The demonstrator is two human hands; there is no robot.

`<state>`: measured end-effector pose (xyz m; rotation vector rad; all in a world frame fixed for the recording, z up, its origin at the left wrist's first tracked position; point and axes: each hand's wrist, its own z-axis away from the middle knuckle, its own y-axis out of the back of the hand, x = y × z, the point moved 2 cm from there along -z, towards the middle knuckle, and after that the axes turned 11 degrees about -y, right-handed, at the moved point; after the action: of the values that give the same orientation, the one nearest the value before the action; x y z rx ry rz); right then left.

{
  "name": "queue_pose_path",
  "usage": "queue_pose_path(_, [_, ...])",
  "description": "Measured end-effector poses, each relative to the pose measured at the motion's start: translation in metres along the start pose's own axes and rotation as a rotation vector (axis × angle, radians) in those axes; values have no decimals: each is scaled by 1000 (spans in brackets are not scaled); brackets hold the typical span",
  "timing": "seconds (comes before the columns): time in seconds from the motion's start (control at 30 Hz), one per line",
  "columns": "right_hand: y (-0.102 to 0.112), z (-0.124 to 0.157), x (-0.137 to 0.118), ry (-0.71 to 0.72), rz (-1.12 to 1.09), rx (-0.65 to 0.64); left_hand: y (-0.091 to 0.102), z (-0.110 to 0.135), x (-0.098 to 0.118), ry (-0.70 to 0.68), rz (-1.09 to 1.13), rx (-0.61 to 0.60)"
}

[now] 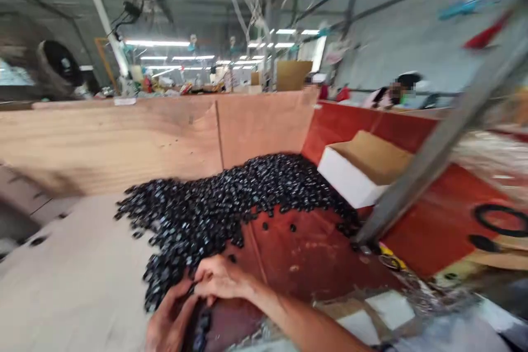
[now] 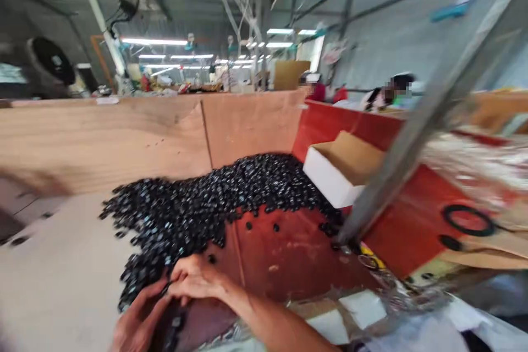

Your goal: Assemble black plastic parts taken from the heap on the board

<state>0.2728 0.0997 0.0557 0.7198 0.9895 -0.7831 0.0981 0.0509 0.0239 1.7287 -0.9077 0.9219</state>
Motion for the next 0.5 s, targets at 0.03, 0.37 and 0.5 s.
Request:
queue_pose_path(0.03, [-4,2,0,21,28,54,3,3,-3,-37,40,-57])
queue_pose_path(0.37, [44,15,0,44,183,185,1,18,22,-173,-153,-166])
queue_pose_path(0.5, [74,16,-2,95,265,288,0,19,23,-226,-278,-243])
